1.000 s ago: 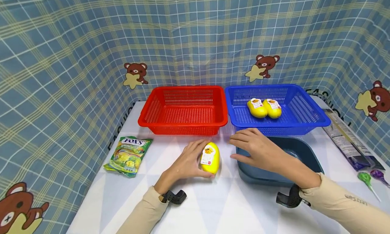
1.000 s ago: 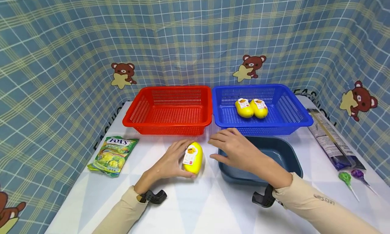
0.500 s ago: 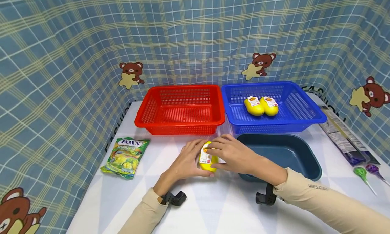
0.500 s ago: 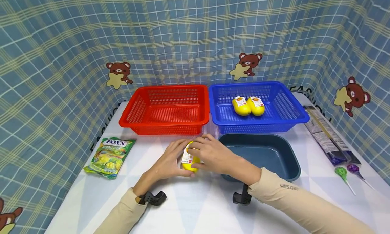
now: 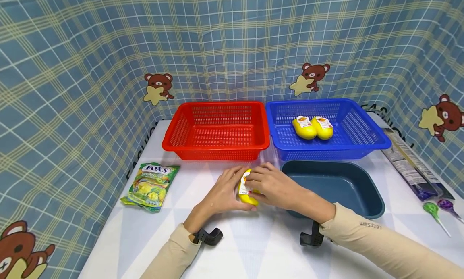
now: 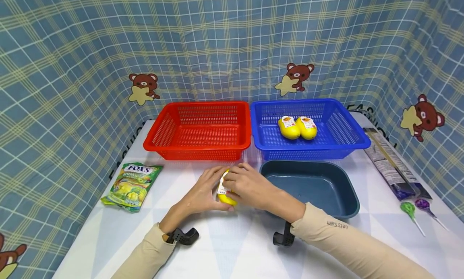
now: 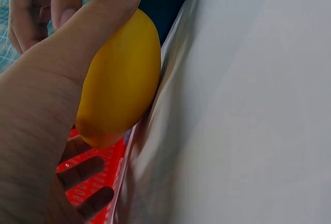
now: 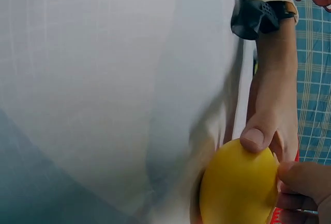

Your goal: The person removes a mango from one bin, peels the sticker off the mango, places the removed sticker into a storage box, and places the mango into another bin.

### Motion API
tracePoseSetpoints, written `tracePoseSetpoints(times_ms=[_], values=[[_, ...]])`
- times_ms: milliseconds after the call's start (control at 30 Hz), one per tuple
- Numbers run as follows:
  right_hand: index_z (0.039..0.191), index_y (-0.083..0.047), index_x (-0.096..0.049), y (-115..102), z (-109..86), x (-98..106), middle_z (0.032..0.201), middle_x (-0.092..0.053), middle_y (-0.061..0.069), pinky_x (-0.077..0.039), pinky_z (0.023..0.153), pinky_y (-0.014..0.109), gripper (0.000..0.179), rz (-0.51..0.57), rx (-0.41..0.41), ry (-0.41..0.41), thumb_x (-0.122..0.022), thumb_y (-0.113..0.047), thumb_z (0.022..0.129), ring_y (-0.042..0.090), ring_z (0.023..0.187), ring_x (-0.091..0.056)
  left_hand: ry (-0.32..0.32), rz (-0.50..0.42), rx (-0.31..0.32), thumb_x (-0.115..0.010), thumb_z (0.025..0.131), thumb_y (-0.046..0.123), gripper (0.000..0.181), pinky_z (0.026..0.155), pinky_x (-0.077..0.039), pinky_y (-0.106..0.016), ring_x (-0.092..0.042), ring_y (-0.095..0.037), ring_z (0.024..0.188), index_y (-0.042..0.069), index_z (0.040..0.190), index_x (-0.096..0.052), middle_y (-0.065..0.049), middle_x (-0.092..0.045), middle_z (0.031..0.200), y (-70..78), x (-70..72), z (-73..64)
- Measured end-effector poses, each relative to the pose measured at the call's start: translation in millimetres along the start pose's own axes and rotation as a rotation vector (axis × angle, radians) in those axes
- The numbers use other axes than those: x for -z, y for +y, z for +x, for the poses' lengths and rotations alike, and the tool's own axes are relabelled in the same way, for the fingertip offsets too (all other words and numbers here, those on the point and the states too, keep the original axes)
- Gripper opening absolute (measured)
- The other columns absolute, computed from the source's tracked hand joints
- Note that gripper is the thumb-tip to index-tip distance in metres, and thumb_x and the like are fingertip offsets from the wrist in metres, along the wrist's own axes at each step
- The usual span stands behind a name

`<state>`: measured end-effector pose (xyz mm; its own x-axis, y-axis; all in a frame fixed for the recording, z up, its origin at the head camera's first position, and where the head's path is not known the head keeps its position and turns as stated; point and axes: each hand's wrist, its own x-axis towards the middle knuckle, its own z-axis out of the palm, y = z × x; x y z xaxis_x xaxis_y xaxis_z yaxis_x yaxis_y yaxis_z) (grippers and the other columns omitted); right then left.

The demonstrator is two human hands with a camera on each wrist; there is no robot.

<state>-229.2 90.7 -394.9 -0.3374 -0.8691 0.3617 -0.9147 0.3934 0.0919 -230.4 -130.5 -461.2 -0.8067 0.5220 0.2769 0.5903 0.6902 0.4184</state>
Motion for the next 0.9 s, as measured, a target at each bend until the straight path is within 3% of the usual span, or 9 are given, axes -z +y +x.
tracePoseSetpoints(times_ms=[233, 533, 700, 900], values=[[0.098, -0.010, -0.075, 0.1, 0.8, 1.2, 0.095, -0.071, -0.002, -0.043, 0.085, 0.034, 0.015, -0.033, 0.033, 0.084, -0.079, -0.016, 0.086, 0.019, 0.094, -0.059, -0.008, 0.007, 0.009, -0.076, 0.064, 0.077, 0.119, 0.110, -0.034, -0.046, -0.033, -0.018, 0.138, 0.021, 0.158, -0.029, 0.000, -0.036, 0.154, 1.4, 0.7, 1.1], [0.099, -0.006, -0.075, 17.4, 2.1, 24.6, 0.097, -0.071, 0.004, -0.046, 0.082, 0.035, 0.017, 0.014, -0.048, 0.224, -0.080, -0.011, 0.084, 0.023, 0.096, -0.061, -0.015, 0.009, 0.024, -0.076, 0.064, 0.078, 0.122, 0.109, -0.035, -0.045, -0.034, -0.018, 0.137, 0.020, 0.159, -0.026, -0.001, -0.035, 0.154, 1.2, -0.3, 1.9], [0.099, -0.006, -0.074, 27.9, -12.3, 44.9, 0.098, -0.070, 0.004, -0.048, 0.081, 0.037, 0.018, 0.036, -0.111, 0.255, -0.081, -0.008, 0.082, 0.023, 0.096, -0.061, -0.020, 0.013, 0.027, -0.076, 0.063, 0.077, 0.122, 0.109, -0.035, -0.045, -0.034, -0.019, 0.137, 0.019, 0.159, -0.028, -0.002, -0.035, 0.154, 1.6, -0.7, 3.2], [0.095, -0.008, -0.072, 40.3, -44.6, 62.4, 0.096, -0.068, 0.004, -0.048, 0.084, 0.040, 0.017, 0.022, -0.181, 0.264, -0.080, -0.007, 0.081, 0.023, 0.095, -0.060, -0.010, 0.003, 0.033, -0.080, 0.062, 0.072, 0.120, 0.109, -0.036, -0.048, -0.037, -0.022, 0.135, 0.016, 0.157, -0.032, -0.005, -0.037, 0.152, 1.8, -0.7, 2.3]])
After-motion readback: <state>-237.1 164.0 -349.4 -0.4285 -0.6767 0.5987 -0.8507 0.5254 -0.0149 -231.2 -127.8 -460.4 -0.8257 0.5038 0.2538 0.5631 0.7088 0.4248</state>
